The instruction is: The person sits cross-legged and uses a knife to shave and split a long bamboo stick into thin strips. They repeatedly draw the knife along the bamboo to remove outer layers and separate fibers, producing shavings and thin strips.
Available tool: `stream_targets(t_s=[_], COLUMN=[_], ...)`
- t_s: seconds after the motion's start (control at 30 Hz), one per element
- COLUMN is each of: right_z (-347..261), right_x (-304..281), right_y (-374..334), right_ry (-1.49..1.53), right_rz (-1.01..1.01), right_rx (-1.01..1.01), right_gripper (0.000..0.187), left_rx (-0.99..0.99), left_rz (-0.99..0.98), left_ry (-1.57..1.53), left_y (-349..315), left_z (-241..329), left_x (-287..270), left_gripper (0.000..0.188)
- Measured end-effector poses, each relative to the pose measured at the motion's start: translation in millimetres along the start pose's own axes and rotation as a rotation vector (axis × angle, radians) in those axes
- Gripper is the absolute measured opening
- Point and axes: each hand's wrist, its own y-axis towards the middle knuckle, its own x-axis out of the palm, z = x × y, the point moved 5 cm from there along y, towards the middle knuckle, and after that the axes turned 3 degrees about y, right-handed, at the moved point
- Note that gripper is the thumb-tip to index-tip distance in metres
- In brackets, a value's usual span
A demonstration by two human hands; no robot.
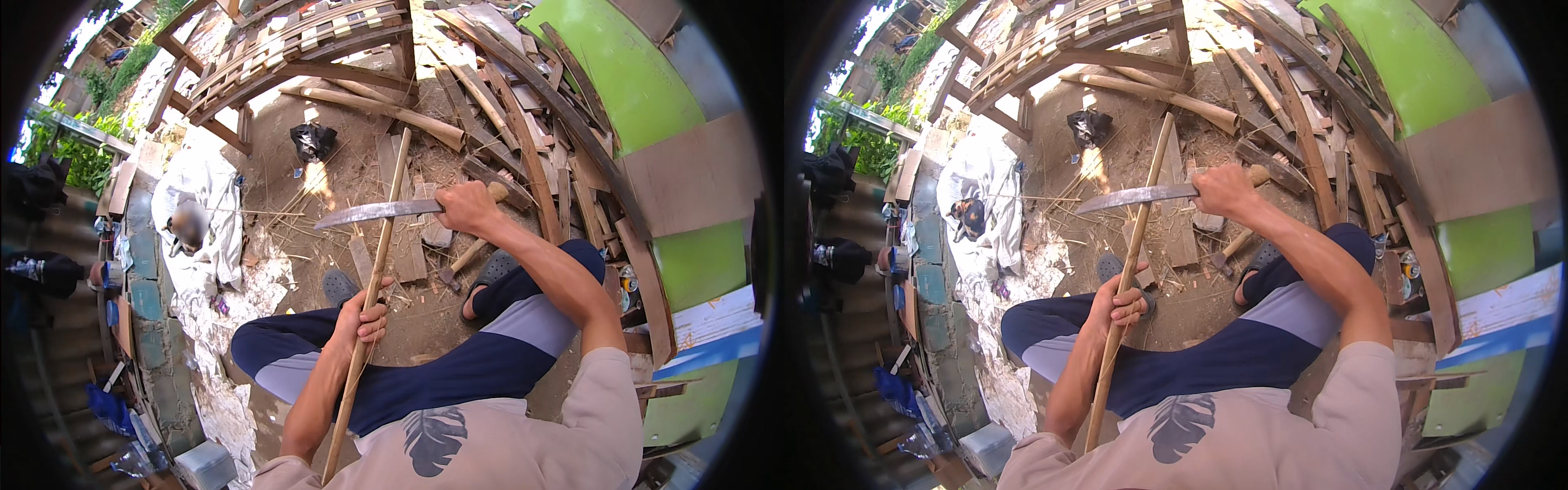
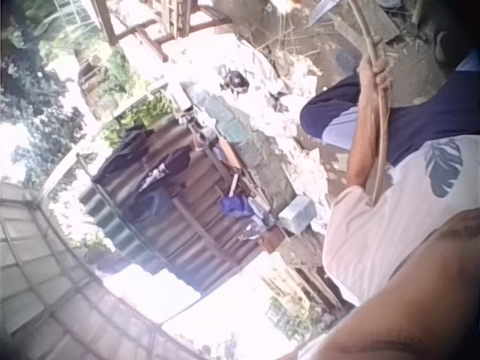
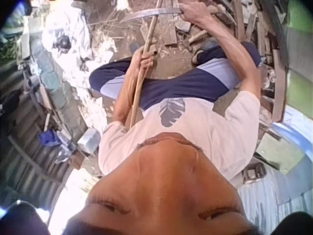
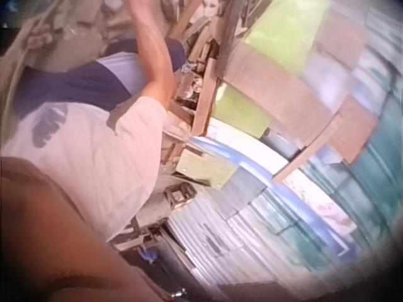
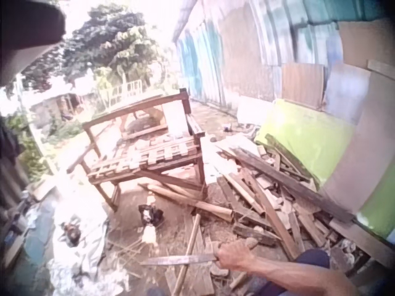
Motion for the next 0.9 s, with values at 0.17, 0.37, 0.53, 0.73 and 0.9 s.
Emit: stream_targets(t_s=[0.17,0.37,0.53,0.73,0.9], right_z=[59.8,14.4,103.3,176.7,85.3], right_x=[-8.1,-11.6,-10.1,-0.1,-20.8], right_y=[10.9,8.1,13.4,-5.6,8.6], right_ry=[-0.051,-0.065,-0.04,0.16,0.271], right_rz=[0.01,-0.133,-0.035,0.017,0.132], right_rx=[0.255,0.059,0.498,0.893,0.56], right_gripper=[0.021,0.023,0.027,0.041,0.033], left_rx=[-0.092,-0.07,-0.053,0.149,0.331], left_rz=[-0.017,-0.021,0.037,0.141,0.214], left_ry=[-0.028,-0.021,0.007,0.215,0.45], left_y=[-18.5,-11.8,-31.8,-41.0,-28.5], left_z=[-8.4,-10.6,-15.0,6.6,17.8], left_x=[1.4,0.1,-12.4,-8.0,-0.1], left_gripper=[0.038,0.036,0.034,0.035,0.037])
